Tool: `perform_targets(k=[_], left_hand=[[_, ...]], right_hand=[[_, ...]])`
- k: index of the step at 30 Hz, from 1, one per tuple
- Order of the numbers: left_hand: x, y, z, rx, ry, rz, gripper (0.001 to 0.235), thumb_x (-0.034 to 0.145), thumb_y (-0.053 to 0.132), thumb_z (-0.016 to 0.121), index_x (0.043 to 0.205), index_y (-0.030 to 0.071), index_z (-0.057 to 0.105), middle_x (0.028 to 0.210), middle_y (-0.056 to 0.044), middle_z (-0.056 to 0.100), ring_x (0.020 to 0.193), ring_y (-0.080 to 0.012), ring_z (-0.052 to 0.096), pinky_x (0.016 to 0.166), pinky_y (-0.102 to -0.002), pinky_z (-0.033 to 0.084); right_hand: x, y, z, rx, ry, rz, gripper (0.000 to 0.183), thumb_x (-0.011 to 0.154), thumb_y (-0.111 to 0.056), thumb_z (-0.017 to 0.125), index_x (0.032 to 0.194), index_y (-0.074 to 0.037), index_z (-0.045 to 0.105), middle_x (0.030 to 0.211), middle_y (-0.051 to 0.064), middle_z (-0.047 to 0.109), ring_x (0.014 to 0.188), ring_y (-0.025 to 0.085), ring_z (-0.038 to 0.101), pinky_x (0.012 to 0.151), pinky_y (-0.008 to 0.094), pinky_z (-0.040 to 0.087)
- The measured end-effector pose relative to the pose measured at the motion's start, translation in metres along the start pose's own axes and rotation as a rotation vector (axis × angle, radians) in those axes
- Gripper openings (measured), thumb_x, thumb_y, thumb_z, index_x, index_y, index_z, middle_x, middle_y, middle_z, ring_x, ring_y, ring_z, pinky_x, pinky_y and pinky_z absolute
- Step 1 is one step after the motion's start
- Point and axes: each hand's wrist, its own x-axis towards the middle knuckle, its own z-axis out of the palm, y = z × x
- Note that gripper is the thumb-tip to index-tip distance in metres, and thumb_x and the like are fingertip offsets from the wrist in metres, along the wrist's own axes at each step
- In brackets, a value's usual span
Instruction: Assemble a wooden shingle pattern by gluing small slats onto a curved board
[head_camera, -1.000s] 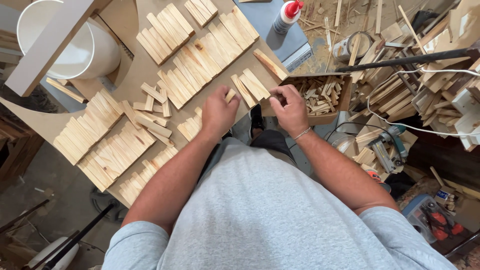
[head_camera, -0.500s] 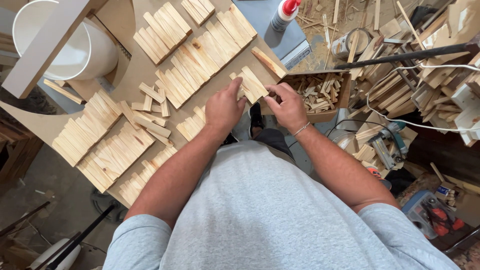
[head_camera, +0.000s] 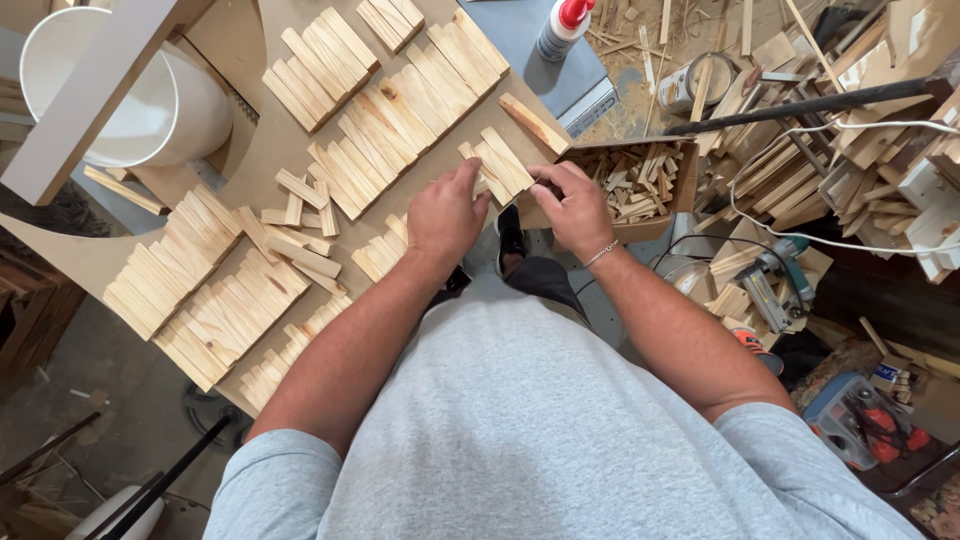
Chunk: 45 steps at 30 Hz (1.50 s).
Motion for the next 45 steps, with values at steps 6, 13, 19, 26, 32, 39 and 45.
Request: perform_targets(k=[6,13,19,26,32,39,45], left_hand=[[-0.003,-0.006,0.007,0.053,0.005,0.036,0.046,0.083,0.044,0.074,0.124,0.029,0.06,0.094,-0.002,0.07,0.08,-0.0315,0.075,0.07,-0.046,0.063],[-0.011,-0.013,-0.007,0.05,-0.034,0.127,0.035,0.081,0.042,0.074,0.109,0.026,0.06,0.089,-0.001,0.067,0.077,-0.0322,0.074,0.07,-0.045,0.063],[-0.016,-0.017,-0.024,-0.006,0.022,0.082,0.04,0.081,0.04,0.076,0.116,0.028,0.06,0.092,-0.003,0.069,0.081,-0.0329,0.075,0.073,-0.046,0.063],[-0.017,-0.023,-0.004,0.009,0.156,0.065,0.043,0.079,0.042,0.078,0.117,0.029,0.063,0.094,-0.002,0.07,0.076,-0.0311,0.075,0.069,-0.043,0.063],[-0.028,-0.005,-0.014,-0.037,0.081,0.023,0.045,0.079,0.057,0.075,0.111,0.026,0.065,0.092,-0.002,0.072,0.078,-0.0308,0.076,0.07,-0.043,0.062],[-0.024,-0.007,-0.029,-0.109,0.044,-0.042,0.039,0.085,0.053,0.071,0.113,0.026,0.066,0.086,-0.008,0.072,0.079,-0.0374,0.075,0.072,-0.05,0.061],[-0.003,-0.02,-0.073,-0.208,0.068,-0.184,0.033,0.088,0.048,0.071,0.109,0.023,0.068,0.089,-0.009,0.073,0.086,-0.0376,0.074,0.076,-0.049,0.06]], right_hand=[[-0.004,0.006,0.0,0.067,0.029,0.01,0.025,0.094,-0.014,0.077,0.119,-0.012,0.075,0.094,0.008,0.07,0.08,0.02,0.068,0.069,0.035,0.056],[-0.034,0.02,0.034,-0.201,0.092,-0.459,0.038,0.085,-0.038,0.087,0.103,-0.009,0.069,0.094,0.009,0.066,0.089,0.032,0.069,0.075,0.043,0.058],[-0.033,-0.004,0.05,0.234,0.028,0.349,0.012,0.091,-0.021,0.078,0.093,-0.015,0.069,0.07,0.003,0.071,0.066,0.013,0.07,0.059,0.029,0.057],[-0.035,-0.01,0.049,0.972,-0.113,0.857,0.007,0.102,-0.018,0.059,0.098,-0.015,0.053,0.089,0.011,0.079,0.073,0.017,0.078,0.061,0.028,0.066],[-0.034,0.018,0.042,0.417,0.2,0.422,0.015,0.097,-0.014,0.067,0.109,-0.011,0.058,0.085,0.009,0.07,0.071,0.016,0.069,0.058,0.028,0.059],[-0.035,-0.001,0.04,-0.342,0.114,-0.316,0.028,0.088,-0.042,0.081,0.102,-0.019,0.074,0.082,0.003,0.066,0.077,0.026,0.069,0.07,0.038,0.058],[-0.034,-0.02,0.055,-0.623,0.101,-0.221,0.03,0.092,-0.049,0.073,0.102,-0.021,0.068,0.076,0.0,0.064,0.069,0.023,0.07,0.063,0.036,0.058]])
